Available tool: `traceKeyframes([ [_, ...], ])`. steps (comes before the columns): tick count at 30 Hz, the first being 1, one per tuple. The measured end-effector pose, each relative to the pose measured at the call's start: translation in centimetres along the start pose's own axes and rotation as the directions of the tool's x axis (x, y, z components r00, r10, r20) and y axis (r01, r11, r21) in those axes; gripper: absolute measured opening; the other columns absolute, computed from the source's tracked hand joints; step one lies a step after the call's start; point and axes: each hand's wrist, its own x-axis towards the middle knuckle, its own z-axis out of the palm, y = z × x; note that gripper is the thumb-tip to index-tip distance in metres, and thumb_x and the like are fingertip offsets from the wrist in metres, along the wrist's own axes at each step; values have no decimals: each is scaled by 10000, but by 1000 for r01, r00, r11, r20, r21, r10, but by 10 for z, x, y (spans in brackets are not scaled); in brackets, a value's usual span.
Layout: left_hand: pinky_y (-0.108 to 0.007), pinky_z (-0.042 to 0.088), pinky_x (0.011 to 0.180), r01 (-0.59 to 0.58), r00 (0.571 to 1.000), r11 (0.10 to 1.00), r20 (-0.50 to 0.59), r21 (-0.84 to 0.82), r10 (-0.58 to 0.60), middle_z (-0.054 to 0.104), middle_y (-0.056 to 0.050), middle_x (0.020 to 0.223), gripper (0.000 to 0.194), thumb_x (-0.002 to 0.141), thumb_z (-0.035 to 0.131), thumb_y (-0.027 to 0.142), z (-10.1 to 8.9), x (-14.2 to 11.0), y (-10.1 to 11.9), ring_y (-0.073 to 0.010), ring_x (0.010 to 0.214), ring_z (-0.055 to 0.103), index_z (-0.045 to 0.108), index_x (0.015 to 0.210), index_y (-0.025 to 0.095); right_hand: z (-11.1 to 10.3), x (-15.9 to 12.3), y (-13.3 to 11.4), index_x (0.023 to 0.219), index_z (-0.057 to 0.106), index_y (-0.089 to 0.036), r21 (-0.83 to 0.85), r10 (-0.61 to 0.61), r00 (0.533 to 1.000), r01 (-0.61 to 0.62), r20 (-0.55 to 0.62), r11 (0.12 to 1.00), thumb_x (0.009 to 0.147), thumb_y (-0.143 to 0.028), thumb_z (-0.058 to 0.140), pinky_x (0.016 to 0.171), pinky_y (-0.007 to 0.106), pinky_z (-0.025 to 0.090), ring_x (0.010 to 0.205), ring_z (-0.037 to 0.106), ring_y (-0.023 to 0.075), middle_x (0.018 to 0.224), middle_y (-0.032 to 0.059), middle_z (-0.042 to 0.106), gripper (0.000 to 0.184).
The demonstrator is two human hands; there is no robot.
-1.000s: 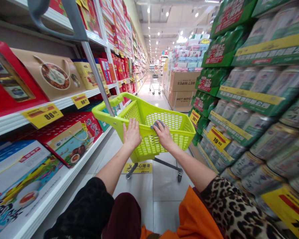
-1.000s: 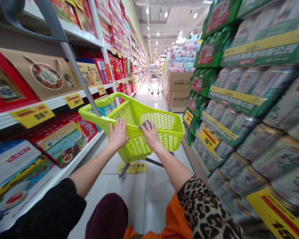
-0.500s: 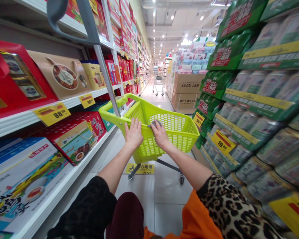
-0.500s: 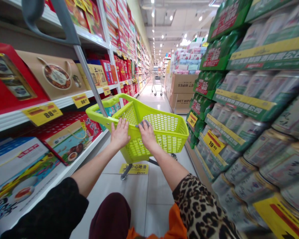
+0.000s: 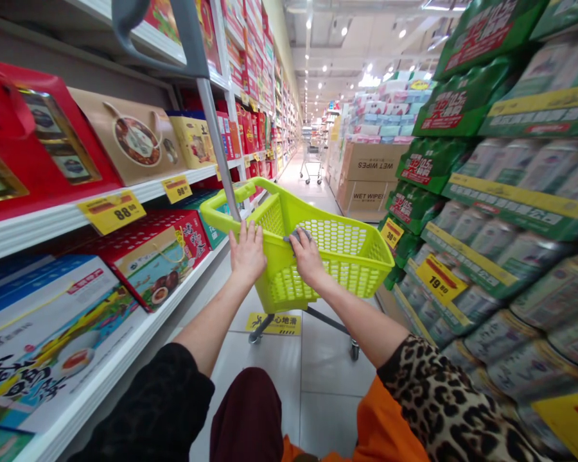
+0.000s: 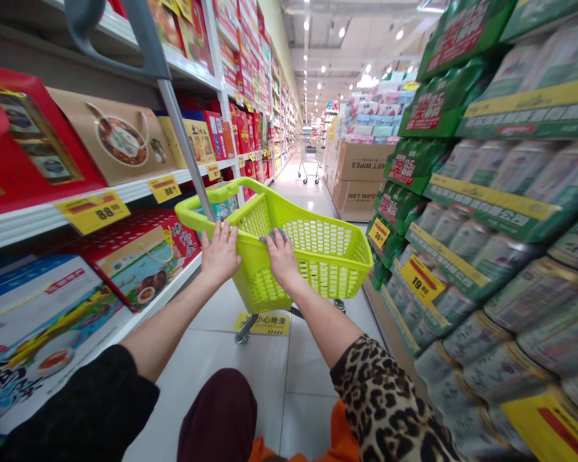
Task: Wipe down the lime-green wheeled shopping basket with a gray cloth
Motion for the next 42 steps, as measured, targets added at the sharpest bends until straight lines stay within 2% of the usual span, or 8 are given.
traceKeyframes([
  [6,-479,147,1113,-30,999,998,-45,-58,28,298,-129,1470,713,724,429,223,-4,-2,-11,-250,1385,176,257,1397,63,1,29,-45,1325,449,-139,44,-90,995,88,44,995,849,-75,405,1068,413,292,1307,294,262,1435,139,346,482],
  [10,-486,124,1118,39,991,992,-126,-117,-54,268,-145,1479,739,733,403,214,-2,-6,-22,-242,1377,208,178,1418,52,0,22,-28,1309,472,-144,19,-103,993,102,54,995,863,-66,384,1064,390,304,1291,326,254,1446,133,329,461],
  [15,-473,134,1117,9,993,991,-116,-135,-25,244,-166,1483,717,730,392,193,6,-10,-25,-242,1372,224,209,1400,16,3,21,-20,1315,464,-140,8,-60,997,59,56,998,851,-50,386,1068,387,302,1267,357,253,1440,132,338,478],
  [25,-472,121,1118,36,986,988,-155,-151,-60,487,-171,1332,599,805,315,173,-2,0,-37,-221,1217,453,249,1386,45,13,78,-96,1300,465,-149,128,-168,986,167,-4,978,913,-172,382,1046,411,331,1251,369,244,1430,111,355,396],
  [30,-461,117,1122,87,968,983,-218,-164,-123,550,-159,1255,553,785,341,160,2,-9,-33,-236,1177,480,359,1328,58,10,60,-73,1272,497,-190,92,-176,984,174,8,980,895,-134,395,1050,410,323,1240,377,237,1415,92,378,394],
  [33,-460,137,1118,72,967,987,-231,-147,-104,467,-165,1342,544,784,360,183,1,-10,-22,-252,1265,391,387,1315,69,7,40,-50,1279,493,-183,36,-132,991,131,31,991,879,-98,396,1044,415,325,1246,371,247,1421,113,368,421],
  [37,-531,102,1109,-49,992,994,-117,-98,38,281,-130,1478,587,771,345,150,1,-3,-1,-251,1383,180,348,1357,104,3,17,-25,1275,503,-179,-23,-112,993,113,36,993,864,-82,413,1048,435,311,1285,329,262,1421,121,371,432],
  [42,-590,56,1094,-128,991,991,32,-39,130,316,-104,1465,610,754,344,129,5,2,12,-250,1388,167,356,1364,131,-9,-13,16,1246,533,-174,-72,-100,995,99,2,992,850,-51,399,1029,448,334,1271,349,260,1399,120,409,435],
])
